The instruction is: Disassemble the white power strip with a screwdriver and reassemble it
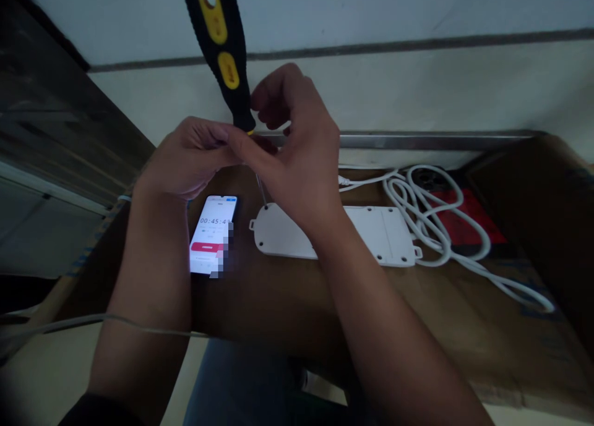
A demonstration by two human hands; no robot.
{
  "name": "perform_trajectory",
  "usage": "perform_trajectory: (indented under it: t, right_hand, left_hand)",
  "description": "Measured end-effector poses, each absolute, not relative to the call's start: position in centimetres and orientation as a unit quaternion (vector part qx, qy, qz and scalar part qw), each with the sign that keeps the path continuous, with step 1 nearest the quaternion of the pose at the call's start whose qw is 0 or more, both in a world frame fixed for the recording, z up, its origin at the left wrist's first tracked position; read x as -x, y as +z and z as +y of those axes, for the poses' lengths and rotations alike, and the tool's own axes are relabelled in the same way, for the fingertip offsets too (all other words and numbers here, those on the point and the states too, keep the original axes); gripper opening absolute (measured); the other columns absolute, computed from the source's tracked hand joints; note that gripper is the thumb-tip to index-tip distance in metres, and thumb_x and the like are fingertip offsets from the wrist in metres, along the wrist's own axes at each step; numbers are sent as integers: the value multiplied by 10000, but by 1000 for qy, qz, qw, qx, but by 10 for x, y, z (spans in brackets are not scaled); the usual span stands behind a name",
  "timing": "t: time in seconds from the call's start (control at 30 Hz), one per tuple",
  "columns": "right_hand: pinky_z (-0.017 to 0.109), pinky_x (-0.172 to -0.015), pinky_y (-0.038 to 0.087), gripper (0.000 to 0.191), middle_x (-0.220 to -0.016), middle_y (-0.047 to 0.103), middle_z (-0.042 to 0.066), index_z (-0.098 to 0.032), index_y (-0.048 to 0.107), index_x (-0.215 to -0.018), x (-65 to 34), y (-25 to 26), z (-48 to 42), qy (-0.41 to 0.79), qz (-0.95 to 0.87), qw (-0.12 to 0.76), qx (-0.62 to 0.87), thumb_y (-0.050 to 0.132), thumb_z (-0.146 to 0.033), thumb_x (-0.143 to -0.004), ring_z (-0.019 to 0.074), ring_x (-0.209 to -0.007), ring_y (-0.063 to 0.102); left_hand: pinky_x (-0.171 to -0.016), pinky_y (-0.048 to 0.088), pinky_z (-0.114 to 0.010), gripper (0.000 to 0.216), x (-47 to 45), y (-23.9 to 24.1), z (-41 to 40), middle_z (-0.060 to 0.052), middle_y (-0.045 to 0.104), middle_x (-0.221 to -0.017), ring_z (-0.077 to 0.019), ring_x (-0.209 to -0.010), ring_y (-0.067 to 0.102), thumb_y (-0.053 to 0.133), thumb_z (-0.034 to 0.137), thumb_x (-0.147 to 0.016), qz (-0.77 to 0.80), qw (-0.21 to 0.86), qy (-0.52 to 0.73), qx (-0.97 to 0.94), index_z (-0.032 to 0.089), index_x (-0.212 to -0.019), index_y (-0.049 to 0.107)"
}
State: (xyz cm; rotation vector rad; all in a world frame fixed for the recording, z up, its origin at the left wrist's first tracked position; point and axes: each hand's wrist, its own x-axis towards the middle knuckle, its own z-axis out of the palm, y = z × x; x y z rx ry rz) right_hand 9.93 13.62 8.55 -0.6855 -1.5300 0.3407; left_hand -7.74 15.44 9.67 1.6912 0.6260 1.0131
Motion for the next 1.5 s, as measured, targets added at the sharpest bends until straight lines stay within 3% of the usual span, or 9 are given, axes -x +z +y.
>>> perform_trajectory:
  t: [0.2, 0.3, 0.4, 0.77, 0.93, 1.1, 1.27, 1.4, 1.5]
  right_hand:
    - [302, -756, 476, 151, -910, 663, -14, -212, 647, -980, -95, 82, 136, 153, -677, 652, 305, 737, -202, -859, 111, -844, 622]
    - [304, -752, 516, 219, -966, 684, -19, -274, 674, -1047, -92, 80, 134, 160, -677, 655, 296, 784, -288, -859, 122, -888, 645]
    - [302, -734, 514, 226, -948, 671, -9, -251, 728, -990, -89, 76, 132, 207, -651, 674, 281, 830, -376, -831, 119, -861, 631]
    - [265, -741, 526, 167, -906, 668, -26, -221, 666, -1008, -81, 69, 124, 214, -610, 718, 259, 773, -268, -889, 88, -813, 627]
    - [287, -778, 547, 149, -928, 721, -24, -233, 723, -1049, -88, 71, 120, 236, -621, 699, 264, 746, -265, -906, 98, -841, 660]
    - [291, -806, 532, 235, -1017, 725, 8, -197, 752, -1137, -97, 72, 120, 176, -668, 664, 285, 732, -321, -939, 103, -923, 660]
    - [309, -778, 525, 343, -1048, 695, -1, -265, 720, -1160, -99, 73, 121, 199, -670, 660, 274, 832, -382, -858, 124, -908, 656]
    - [318, -780, 530, 189, -985, 707, -29, -293, 721, -1076, -98, 73, 121, 190, -667, 668, 270, 780, -365, -911, 118, -862, 647]
    - [316, -797, 544, 206, -1008, 721, -15, -265, 731, -1133, -98, 72, 121, 185, -672, 662, 275, 728, -361, -951, 110, -872, 653]
  left_hand:
    - [-955, 582, -388, 116, 76, 95, 158, -39, 769, -809, -237, -931, 769, 899, 291, -815, 279, 500, 451, -685, 194, -815, 835]
    - [-853, 577, -343, 116, 77, 93, 159, 2, 708, -733, -200, -839, 745, 909, 249, -796, 287, 488, 462, -683, 191, -768, 811]
    - [-816, 559, -321, 133, 77, 93, 158, 15, 680, -743, -175, -814, 723, 905, 208, -789, 298, 480, 460, -685, 182, -749, 782]
    - [-856, 577, -346, 229, 80, 84, 162, -19, 763, -833, -177, -829, 731, 959, 357, -750, 286, 517, 463, -661, 190, -837, 828]
    - [-921, 574, -343, 214, 78, 85, 166, -12, 788, -847, -153, -852, 726, 962, 330, -738, 276, 544, 446, -655, 195, -830, 823]
    - [-1009, 558, -381, 240, 80, 87, 163, -17, 803, -904, -187, -958, 739, 951, 350, -745, 271, 552, 432, -660, 195, -888, 837]
    - [-968, 559, -376, 207, 78, 91, 158, -21, 768, -841, -169, -856, 721, 938, 313, -776, 274, 551, 424, -665, 158, -851, 824]
    - [-927, 558, -348, 184, 76, 90, 159, -7, 758, -850, -160, -857, 726, 931, 303, -776, 265, 548, 426, -669, 168, -826, 817]
    - [-959, 553, -357, 168, 76, 89, 160, 0, 759, -890, -174, -934, 743, 922, 281, -778, 276, 549, 421, -667, 180, -869, 821]
